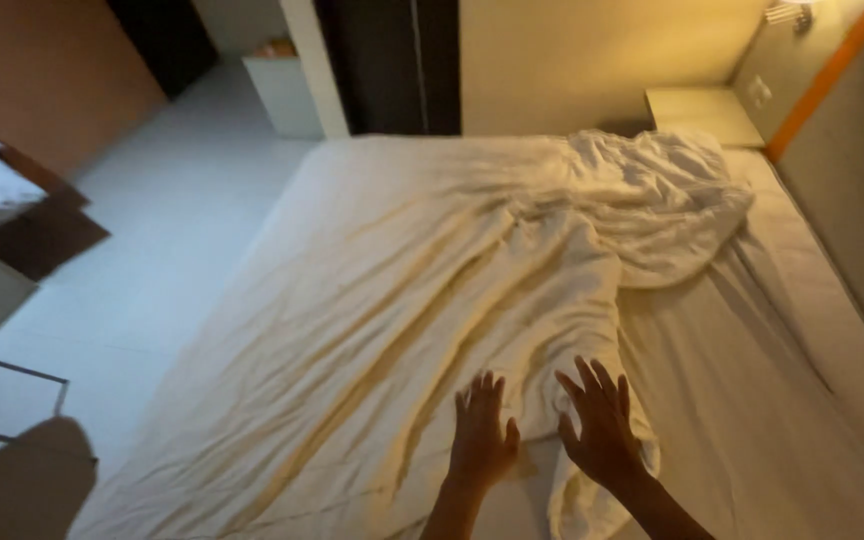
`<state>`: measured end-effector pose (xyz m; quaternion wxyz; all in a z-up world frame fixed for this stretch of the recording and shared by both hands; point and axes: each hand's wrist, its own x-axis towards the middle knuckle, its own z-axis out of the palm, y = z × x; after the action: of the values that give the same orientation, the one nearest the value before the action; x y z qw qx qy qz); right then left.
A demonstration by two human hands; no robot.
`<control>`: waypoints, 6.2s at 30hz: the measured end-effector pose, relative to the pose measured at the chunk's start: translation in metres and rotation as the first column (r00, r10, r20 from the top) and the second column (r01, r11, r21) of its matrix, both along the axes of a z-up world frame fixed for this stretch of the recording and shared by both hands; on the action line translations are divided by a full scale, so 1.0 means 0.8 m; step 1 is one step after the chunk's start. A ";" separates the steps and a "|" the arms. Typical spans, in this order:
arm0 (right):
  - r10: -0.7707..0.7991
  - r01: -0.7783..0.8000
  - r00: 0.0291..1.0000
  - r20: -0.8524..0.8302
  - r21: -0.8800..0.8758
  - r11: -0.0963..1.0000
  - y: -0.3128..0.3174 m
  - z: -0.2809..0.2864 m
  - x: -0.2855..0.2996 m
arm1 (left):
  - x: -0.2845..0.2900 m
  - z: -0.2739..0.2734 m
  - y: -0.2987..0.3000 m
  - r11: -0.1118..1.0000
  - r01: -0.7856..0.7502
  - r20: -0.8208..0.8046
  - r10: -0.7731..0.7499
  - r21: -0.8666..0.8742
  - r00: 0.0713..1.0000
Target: The person spreads a white duvet over a bed, smoothing out the fabric and tucking the edges under the mattress. They adjust the duvet to cover the entire surface of the bed evenly.
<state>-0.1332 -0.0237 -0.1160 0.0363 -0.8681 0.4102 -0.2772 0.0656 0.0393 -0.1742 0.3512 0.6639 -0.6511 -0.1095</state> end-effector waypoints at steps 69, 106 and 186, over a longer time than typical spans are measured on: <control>-0.116 0.094 0.991 -0.060 -0.292 0.952 -0.106 -0.596 -0.145 | -0.196 -0.489 -0.013 0.989 -0.034 0.105 0.050 -0.144 0.993; -0.086 0.094 0.995 0.043 -0.266 0.959 -0.008 -0.585 -0.182 | -0.237 -0.522 0.056 0.994 0.056 0.266 -0.030 -0.089 0.963; -0.231 0.244 0.970 0.081 -0.263 0.934 -0.096 -0.504 -0.091 | -0.146 -0.463 -0.191 0.837 -0.242 0.154 0.357 -0.491 0.921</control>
<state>-0.2062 -0.1001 -0.5191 -0.1064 -0.8019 0.4694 -0.3539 -0.0509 -0.1134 -0.5442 0.4309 0.6631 -0.5830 0.1863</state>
